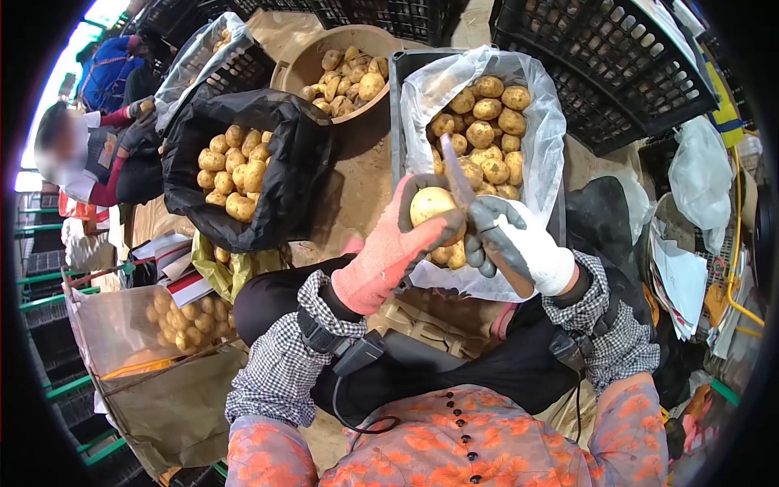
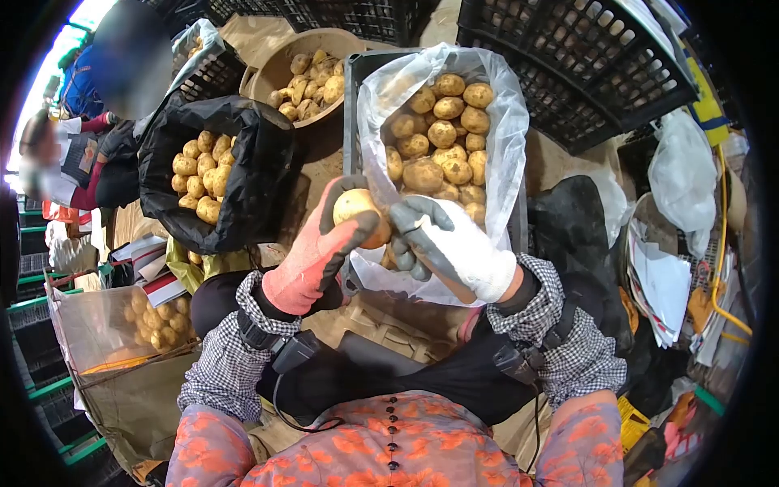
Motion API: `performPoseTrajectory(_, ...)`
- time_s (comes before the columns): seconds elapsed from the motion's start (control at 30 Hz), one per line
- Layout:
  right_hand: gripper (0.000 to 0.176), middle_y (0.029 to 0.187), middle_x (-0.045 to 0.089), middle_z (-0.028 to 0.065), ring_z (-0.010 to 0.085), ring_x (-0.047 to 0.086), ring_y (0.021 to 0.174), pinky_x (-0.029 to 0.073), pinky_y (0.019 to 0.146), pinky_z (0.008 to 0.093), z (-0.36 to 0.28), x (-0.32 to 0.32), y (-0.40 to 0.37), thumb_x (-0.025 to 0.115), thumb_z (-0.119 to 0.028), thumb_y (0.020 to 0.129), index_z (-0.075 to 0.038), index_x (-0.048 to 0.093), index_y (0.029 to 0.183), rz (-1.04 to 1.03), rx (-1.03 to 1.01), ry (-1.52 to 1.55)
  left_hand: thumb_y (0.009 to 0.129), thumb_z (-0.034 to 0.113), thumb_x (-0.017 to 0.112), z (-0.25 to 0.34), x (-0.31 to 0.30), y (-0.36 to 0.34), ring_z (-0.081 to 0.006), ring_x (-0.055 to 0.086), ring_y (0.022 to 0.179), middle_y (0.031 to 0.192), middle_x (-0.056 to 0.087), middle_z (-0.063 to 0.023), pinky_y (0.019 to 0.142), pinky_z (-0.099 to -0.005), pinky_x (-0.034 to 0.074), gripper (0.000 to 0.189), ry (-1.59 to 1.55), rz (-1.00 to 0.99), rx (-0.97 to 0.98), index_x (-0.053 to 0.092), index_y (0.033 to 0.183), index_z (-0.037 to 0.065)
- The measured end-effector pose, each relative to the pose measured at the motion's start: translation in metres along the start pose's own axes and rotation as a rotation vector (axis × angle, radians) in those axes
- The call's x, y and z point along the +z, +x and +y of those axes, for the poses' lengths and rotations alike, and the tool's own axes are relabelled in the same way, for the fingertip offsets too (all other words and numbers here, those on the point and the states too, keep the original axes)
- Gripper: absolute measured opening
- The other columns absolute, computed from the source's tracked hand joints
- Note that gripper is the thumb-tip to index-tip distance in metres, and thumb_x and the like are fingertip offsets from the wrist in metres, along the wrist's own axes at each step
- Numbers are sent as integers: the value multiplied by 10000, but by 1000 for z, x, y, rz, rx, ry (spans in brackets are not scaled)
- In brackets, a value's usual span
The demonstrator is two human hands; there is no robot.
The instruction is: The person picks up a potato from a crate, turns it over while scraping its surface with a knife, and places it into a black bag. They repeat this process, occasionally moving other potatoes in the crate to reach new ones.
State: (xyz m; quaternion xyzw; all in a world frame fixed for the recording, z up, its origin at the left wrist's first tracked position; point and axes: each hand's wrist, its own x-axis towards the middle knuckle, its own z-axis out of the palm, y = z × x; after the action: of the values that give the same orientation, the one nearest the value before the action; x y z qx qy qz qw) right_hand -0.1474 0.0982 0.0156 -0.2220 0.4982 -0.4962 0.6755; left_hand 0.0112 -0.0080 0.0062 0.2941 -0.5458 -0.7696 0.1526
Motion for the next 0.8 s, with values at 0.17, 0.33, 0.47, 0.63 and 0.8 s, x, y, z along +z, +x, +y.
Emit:
performPoseTrajectory(0.17,263,722,565,43,110,539,587,457,520,234,-4,-22,0,530,-279,919,-19,558,950,31,-247,108,903,387,552,-4,-59,21,-167,577,930,994,593,-78,858,-365,473,436,-589,170,87,517,1158,35)
performPoseTrajectory(0.33,359,708,547,53,121,504,551,435,502,261,-38,-40,-9,413,-373,976,-42,517,884,225,-458,130,900,364,520,13,-170,24,-357,534,1125,1249,497,-209,943,-453,458,529,-862,449,521,439,1265,-10)
performPoseTrajectory(0.47,388,711,553,57,125,510,546,442,510,262,-46,-41,-22,406,-395,978,-36,524,889,256,-555,149,908,323,538,-3,-94,27,-257,551,1090,1224,562,-132,901,-356,469,531,-197,265,299,381,1313,18)
performPoseTrajectory(0.63,309,718,593,63,127,544,547,450,503,249,-45,-49,-35,433,-291,957,-19,573,910,299,-576,168,830,253,610,-50,-3,53,-230,582,1029,1235,537,-161,879,-312,468,505,634,-312,-131,482,1260,21)
performPoseTrajectory(0.8,198,760,623,70,123,573,543,484,523,263,-48,-62,-45,469,-166,944,3,572,947,425,-653,40,764,179,602,-140,1,81,-300,523,1091,1215,516,-154,918,-383,428,554,1487,-838,-18,471,1280,30)
